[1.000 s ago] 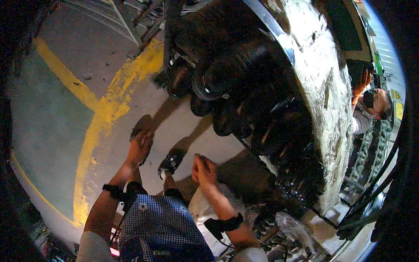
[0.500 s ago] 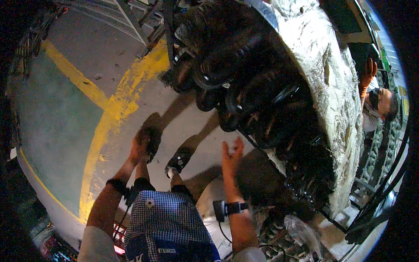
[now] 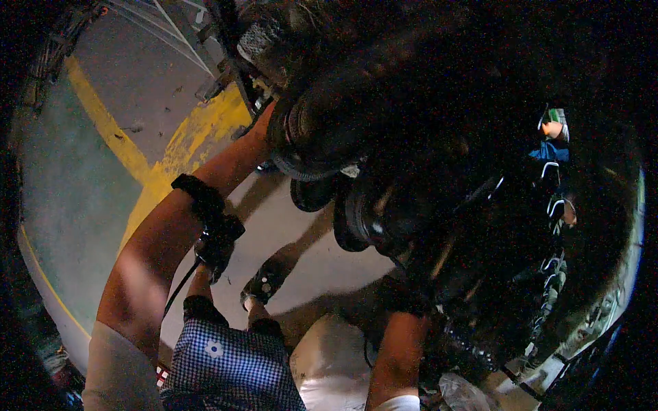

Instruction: Cleaning and inspecting black leather shoes from a production rack using a brush and a scraper.

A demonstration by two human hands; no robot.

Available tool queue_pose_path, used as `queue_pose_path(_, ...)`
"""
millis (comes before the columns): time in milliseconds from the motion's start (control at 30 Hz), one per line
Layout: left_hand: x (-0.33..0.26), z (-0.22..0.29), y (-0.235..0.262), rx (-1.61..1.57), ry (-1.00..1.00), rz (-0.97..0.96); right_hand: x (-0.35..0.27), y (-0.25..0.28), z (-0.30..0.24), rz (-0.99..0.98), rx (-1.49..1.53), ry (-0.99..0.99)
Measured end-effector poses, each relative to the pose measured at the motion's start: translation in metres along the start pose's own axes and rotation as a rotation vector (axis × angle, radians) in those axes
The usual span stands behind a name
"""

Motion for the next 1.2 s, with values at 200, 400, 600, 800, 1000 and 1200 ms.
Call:
queue_pose_path(200,0.007,0.015,-0.010,0.811,-0.092,-0.057,-0.055,0.036,0.041,0.005,0.108,-0.108)
queue_pose_path(400,-0.001,0.017,-0.020,0.838,-0.118,-0.106,0.075,-0.029,-0.048,0.018,0.224,-0.214)
queue_pose_path(600,-0.032,0.047,-0.018,0.903,-0.090,-0.102,0.109,-0.017,-0.117,-0.017,0.362,-0.266)
queue_pose_path(800,-0.160,0.157,-0.002,0.787,-0.002,-0.090,0.026,0.001,-0.217,-0.118,0.500,-0.258)
queue_pose_path(1000,-0.365,0.237,0.088,0.621,0.555,0.380,-0.074,0.001,-0.280,-0.252,0.597,-0.412)
queue_pose_path(1200,-0.559,0.364,0.139,0.421,1.027,1.008,-0.133,0.023,-0.445,-0.468,0.941,-0.272)
Point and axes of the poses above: each hand's wrist, its own x-axis towards the middle knuckle, its own y-axis out of the back of the hand, z = x × y, the point moved 8 cm from there along x, towards the middle knuckle, and after that the axes turned 12 degrees about -z, right-handed, at the moved point
